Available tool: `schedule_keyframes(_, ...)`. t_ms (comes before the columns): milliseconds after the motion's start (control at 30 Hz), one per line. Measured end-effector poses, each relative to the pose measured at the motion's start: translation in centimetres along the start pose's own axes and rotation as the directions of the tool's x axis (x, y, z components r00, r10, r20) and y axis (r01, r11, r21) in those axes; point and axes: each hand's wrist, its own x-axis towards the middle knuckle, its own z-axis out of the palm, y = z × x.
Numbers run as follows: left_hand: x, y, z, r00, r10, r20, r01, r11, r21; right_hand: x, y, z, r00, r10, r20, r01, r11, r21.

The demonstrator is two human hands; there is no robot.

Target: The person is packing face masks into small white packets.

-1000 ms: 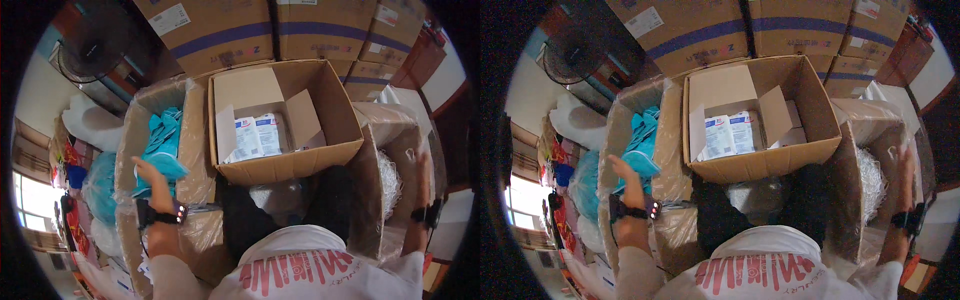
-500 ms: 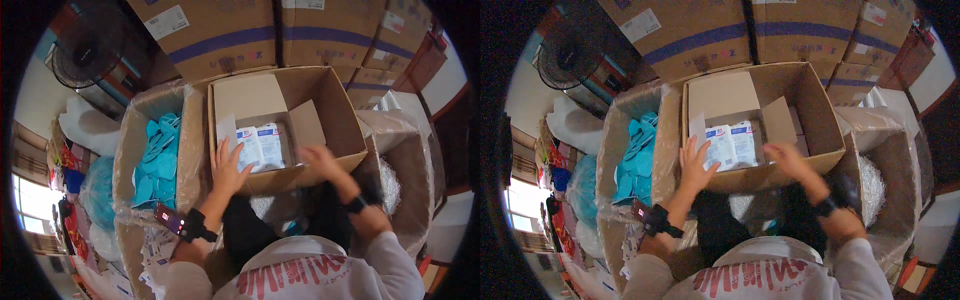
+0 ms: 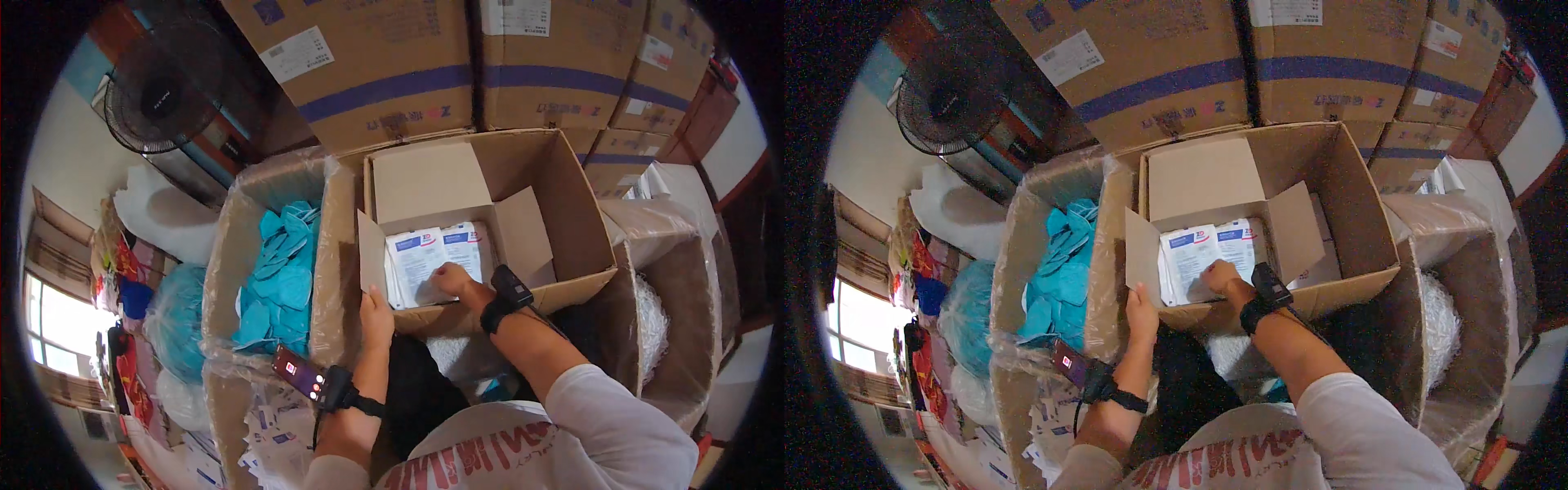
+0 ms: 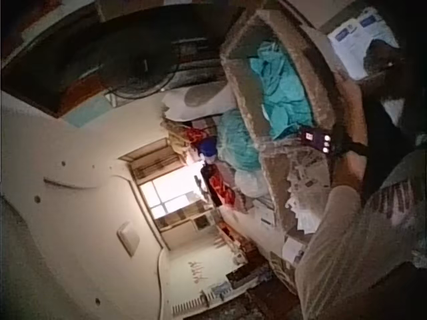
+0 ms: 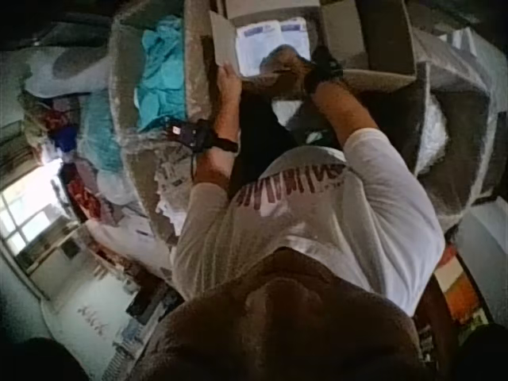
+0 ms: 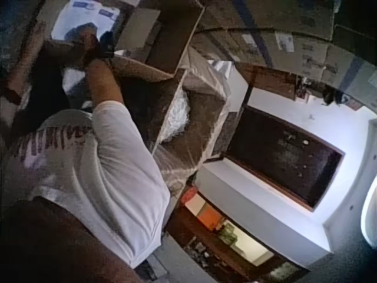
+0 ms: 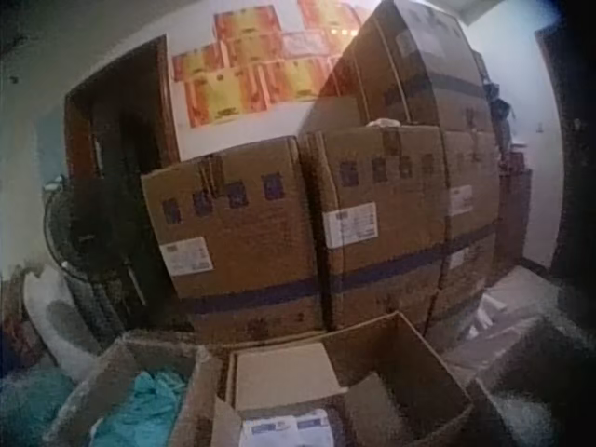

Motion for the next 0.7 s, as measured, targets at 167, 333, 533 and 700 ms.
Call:
schedule_keyframes(167, 0.3, -1.1, -0.2, 1.000, 0.000, 0.022, 0.002, 0.998, -0.062, -0.3, -1.2, -0.1, 0.965, 0.215, -0.151, -0.230, 0.968, -0.095)
schedule_keyframes(333, 0.0, 0.1, -0.2, 0.996, -0.038, 0.075, 0.038, 0.999, 0.000, 1.9, 1.4, 0.4, 0.979, 0.205, 0.003, -0.205, 0.979, -0.025)
schedule_keyframes(533, 0.0, -0.2, 0.1, 0.999, 0.046, -0.003, -0.046, 0.997, -0.057, 1.0, 0.8, 0.5, 0.992, 0.060, -0.108, -0.050, 0.994, 0.093)
schedule_keyframes(700, -0.2, 0.0, -0.1, 0.999, 0.041, -0.002, -0.041, 0.996, -0.075, 0.5, -0.6, 0.0, 0.997, 0.033, -0.068, -0.020, 0.982, 0.189)
